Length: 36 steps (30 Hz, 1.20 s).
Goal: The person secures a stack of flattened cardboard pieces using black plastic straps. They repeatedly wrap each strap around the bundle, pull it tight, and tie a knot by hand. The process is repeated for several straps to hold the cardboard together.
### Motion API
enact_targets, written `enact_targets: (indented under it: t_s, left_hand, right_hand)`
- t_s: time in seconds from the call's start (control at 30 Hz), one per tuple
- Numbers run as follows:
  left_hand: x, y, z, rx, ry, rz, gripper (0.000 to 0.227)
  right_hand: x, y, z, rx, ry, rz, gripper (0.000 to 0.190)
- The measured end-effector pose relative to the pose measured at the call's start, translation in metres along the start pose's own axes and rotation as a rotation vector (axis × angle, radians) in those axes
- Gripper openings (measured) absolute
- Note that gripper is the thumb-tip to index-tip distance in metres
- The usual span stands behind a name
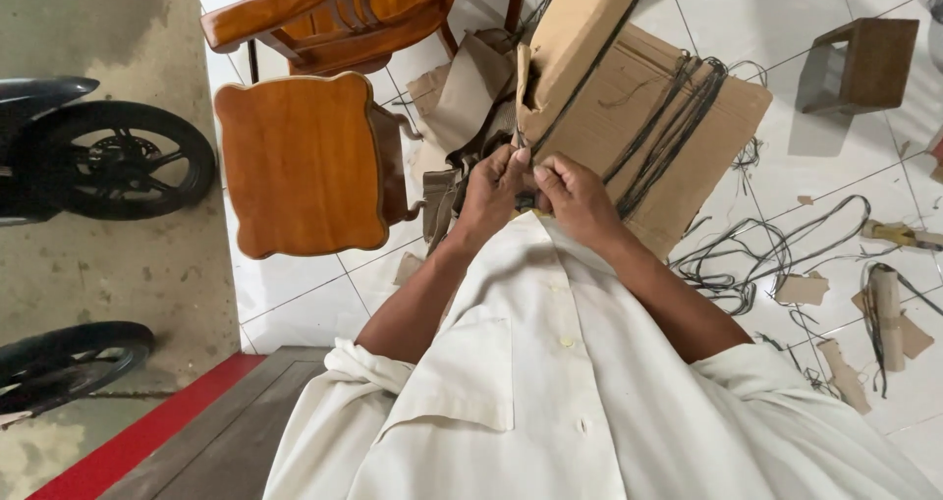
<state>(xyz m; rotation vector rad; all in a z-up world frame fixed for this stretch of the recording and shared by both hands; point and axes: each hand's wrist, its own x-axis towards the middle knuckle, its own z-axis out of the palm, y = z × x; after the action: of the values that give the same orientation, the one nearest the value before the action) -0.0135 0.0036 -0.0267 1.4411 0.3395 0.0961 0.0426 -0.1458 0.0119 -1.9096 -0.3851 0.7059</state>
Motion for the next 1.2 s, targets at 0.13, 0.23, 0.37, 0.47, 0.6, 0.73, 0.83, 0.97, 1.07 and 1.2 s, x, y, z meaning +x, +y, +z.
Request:
enact_targets:
  t_s: [0.13,0.23,0.37,0.47,0.6,0.73,0.83,0.97,1.07,1.2]
  left_hand:
    - [0.002,0.007,-0.021,0.084,-0.038,0.021,0.035]
    - [0.006,0.017,-0.025,0.178,-0.051,0.059,0.027]
    - [0.013,0.0,-0.026,0.069,-0.089,-0.02,0.027]
    - [-0.004,0.026,-0.012,-0.14,-0.091,-0.123,0.031]
    - [-0.017,0.062,0.0,-0.219,-0.058,-0.146,0.035]
    - [-0.008,0.051,0.004,-0.268,-0.011,-0.176,0.036]
    - [-0.008,0.045,0.012,-0.346,0.023,-0.202,0.039]
    - [-0.006,0.053,0.027,-0.258,0.19,-0.202,0.029]
    - [0.006,0.012,0.028,-0.234,0.289,-0.236,0.026]
    - [-0.002,0.028,0.036,-0.3,0.345,-0.377,0.022]
  right_hand:
    - [-0.01,-0.009,0.013,0.038,-0.008,-0.031,0.028]
    - [-0.017,-0.015,0.02,0.074,0.005,-0.042,0.03]
    - [-0.018,-0.011,0.025,0.076,0.039,-0.075,0.028]
    - [-0.027,-0.021,0.024,0.087,0.016,-0.073,0.027]
    - [-0.019,-0.021,0.019,0.043,-0.07,-0.069,0.028]
    - [-0.006,-0.01,0.007,0.021,-0.14,-0.076,0.027]
    - [0.003,0.01,0.002,0.084,-0.209,0.03,0.028]
    - [0.024,0.025,-0.004,0.216,-0.163,0.129,0.024]
    - [0.036,0.028,-0.009,0.367,-0.086,0.237,0.016]
    - [0.039,0.006,-0.008,0.564,0.004,0.396,0.013]
